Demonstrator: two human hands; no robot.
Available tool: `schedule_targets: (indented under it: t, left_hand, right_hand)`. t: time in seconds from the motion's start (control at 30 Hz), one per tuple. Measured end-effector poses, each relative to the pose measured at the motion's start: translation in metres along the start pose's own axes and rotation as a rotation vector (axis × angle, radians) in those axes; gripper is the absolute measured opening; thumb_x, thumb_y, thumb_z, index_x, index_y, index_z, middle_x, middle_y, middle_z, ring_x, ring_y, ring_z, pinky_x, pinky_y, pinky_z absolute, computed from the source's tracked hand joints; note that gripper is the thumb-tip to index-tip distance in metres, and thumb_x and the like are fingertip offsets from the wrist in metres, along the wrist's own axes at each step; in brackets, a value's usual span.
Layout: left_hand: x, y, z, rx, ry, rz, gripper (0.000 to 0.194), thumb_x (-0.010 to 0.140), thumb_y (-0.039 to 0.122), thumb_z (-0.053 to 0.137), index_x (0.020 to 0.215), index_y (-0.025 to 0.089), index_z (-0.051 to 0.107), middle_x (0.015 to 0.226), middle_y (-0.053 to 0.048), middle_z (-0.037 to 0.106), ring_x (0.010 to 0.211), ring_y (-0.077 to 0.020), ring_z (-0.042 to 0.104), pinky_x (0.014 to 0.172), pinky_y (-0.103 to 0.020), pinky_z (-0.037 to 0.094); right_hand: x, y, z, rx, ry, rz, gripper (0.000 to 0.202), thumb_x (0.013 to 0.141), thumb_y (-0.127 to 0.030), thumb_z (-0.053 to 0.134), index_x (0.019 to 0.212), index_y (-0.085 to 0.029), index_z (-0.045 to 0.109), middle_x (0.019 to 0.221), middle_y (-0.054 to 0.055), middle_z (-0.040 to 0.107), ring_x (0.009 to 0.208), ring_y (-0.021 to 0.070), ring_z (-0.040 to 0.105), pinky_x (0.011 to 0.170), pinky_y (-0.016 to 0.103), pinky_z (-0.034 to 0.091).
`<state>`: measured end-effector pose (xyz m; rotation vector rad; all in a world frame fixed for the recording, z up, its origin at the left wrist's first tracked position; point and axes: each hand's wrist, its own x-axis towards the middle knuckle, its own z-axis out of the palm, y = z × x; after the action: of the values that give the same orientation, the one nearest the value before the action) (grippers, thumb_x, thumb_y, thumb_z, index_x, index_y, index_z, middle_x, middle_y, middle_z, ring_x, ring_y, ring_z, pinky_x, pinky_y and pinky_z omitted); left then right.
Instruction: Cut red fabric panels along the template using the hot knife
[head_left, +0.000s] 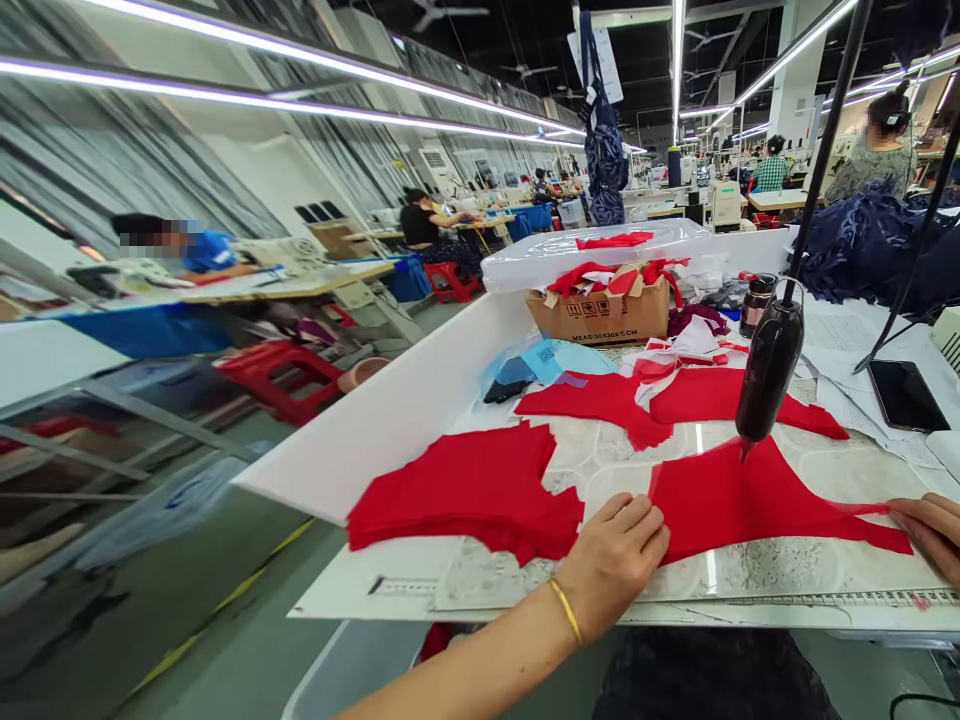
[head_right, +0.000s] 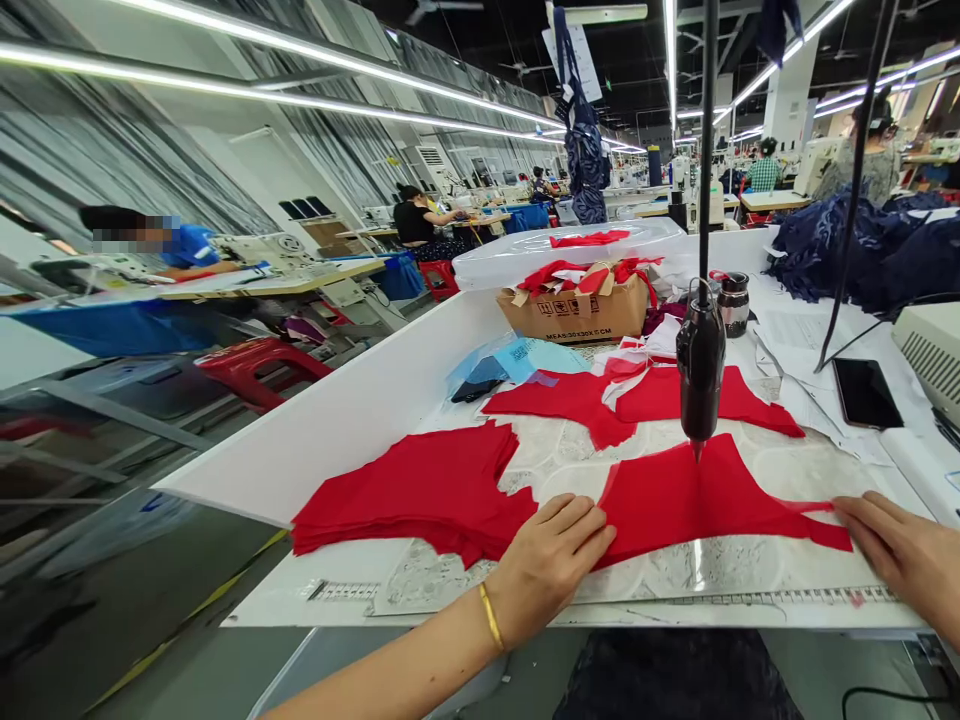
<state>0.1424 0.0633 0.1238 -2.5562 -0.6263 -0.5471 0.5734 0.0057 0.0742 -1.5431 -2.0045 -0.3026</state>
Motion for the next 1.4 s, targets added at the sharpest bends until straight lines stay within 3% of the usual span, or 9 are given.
schedule_targets:
  t: [0.17, 0.4, 0.6, 0.7, 0.87, 1.03, 1.13, 1.27, 1.4]
  left_hand:
    - [0.007, 0.002, 0.009, -0.022, -0.008, 0.025, 0.022, 0.102, 0.004, 0.049, 0.092, 0.014, 0.065, 0.084, -0.005, 0.061, 0.083, -0.0193, 0.059, 0.086, -0.033, 0.05]
    - [-0.006, -0.004, 0.008, -0.023, -0.024, -0.05, 0.028, 0.094, -0.002, 0.048, 0.099, 0.016, 0.068, 0.094, -0.008, 0.068, 0.091, -0.0224, 0.063, 0.089, -0.037, 0.053]
    - [-0.001, 0.014, 0.008, -0.128, -0.043, -0.079, 0.047, 0.085, -0.002, 0.046, 0.125, 0.01, 0.067, 0.124, -0.015, 0.071, 0.113, -0.0271, 0.066, 0.101, -0.042, 0.056]
    - [0.018, 0.036, 0.01, -0.264, -0.066, -0.038, 0.042, 0.096, 0.006, 0.045, 0.133, 0.009, 0.063, 0.136, -0.014, 0.069, 0.124, -0.0262, 0.064, 0.109, -0.04, 0.054]
    - [0.052, 0.072, 0.026, -0.419, -0.135, -0.042, 0.044, 0.108, 0.038, 0.052, 0.143, 0.012, 0.059, 0.148, -0.014, 0.062, 0.136, -0.027, 0.059, 0.117, -0.039, 0.049]
    - [0.065, 0.08, 0.039, -0.419, -0.223, -0.031, 0.057, 0.107, 0.055, 0.051, 0.146, 0.014, 0.057, 0.148, -0.016, 0.062, 0.138, -0.0296, 0.058, 0.118, -0.043, 0.047]
    - [0.07, 0.082, 0.041, -0.44, -0.213, -0.021, 0.059, 0.107, 0.056, 0.053, 0.148, 0.014, 0.055, 0.151, -0.017, 0.059, 0.14, -0.0297, 0.057, 0.118, -0.043, 0.046]
    - [0.09, 0.093, 0.046, -0.471, -0.178, 0.072, 0.063, 0.106, 0.058, 0.053, 0.148, 0.01, 0.052, 0.156, -0.019, 0.053, 0.145, -0.0304, 0.052, 0.119, -0.041, 0.046]
    - [0.114, 0.109, 0.056, -0.55, -0.174, 0.142, 0.068, 0.102, 0.059, 0.061, 0.146, 0.007, 0.053, 0.153, -0.022, 0.056, 0.146, -0.0328, 0.05, 0.121, -0.044, 0.044]
  right_hand:
    - [-0.006, 0.002, -0.01, -0.039, 0.014, -0.108, 0.023, 0.104, -0.039, 0.048, 0.113, -0.04, 0.069, 0.083, 0.007, 0.076, 0.054, 0.0202, 0.072, 0.037, 0.031, 0.05]
    - [0.013, -0.033, -0.028, -0.126, 0.029, -0.232, 0.041, 0.111, -0.034, 0.036, 0.099, -0.022, 0.073, 0.07, 0.0, 0.07, 0.043, 0.0098, 0.062, 0.034, 0.021, 0.041]
    - [0.007, -0.043, -0.03, -0.104, 0.069, -0.124, 0.032, 0.109, -0.031, 0.045, 0.105, -0.022, 0.075, 0.075, 0.001, 0.072, 0.049, 0.0078, 0.063, 0.039, 0.019, 0.042]
    - [0.001, -0.05, -0.031, -0.005, 0.086, -0.071, 0.023, 0.107, -0.023, 0.05, 0.117, -0.023, 0.071, 0.09, 0.004, 0.077, 0.056, 0.008, 0.068, 0.046, 0.017, 0.049]
    - [-0.006, -0.054, -0.028, 0.023, 0.082, -0.071, 0.025, 0.106, -0.02, 0.05, 0.126, -0.023, 0.065, 0.103, 0.006, 0.081, 0.055, 0.0091, 0.068, 0.044, 0.019, 0.048]
    - [-0.005, -0.052, -0.031, 0.027, 0.118, 0.017, 0.022, 0.104, -0.024, 0.054, 0.122, -0.022, 0.068, 0.096, 0.003, 0.082, 0.043, 0.0069, 0.058, 0.045, 0.02, 0.049]
    - [0.015, -0.056, -0.035, 0.13, 0.168, 0.087, 0.021, 0.102, -0.023, 0.056, 0.119, -0.021, 0.068, 0.094, 0.004, 0.08, 0.046, 0.008, 0.056, 0.046, 0.022, 0.05]
    - [0.07, -0.072, -0.025, 0.34, 0.22, 0.234, 0.025, 0.102, -0.034, 0.056, 0.121, -0.022, 0.067, 0.103, 0.009, 0.077, 0.074, 0.0175, 0.07, 0.057, 0.028, 0.057]
    - [0.135, -0.108, 0.002, 0.574, 0.224, 0.229, 0.078, 0.08, -0.058, 0.08, 0.143, -0.022, 0.051, 0.14, 0.019, 0.064, 0.116, 0.0309, 0.067, 0.094, 0.049, 0.06]
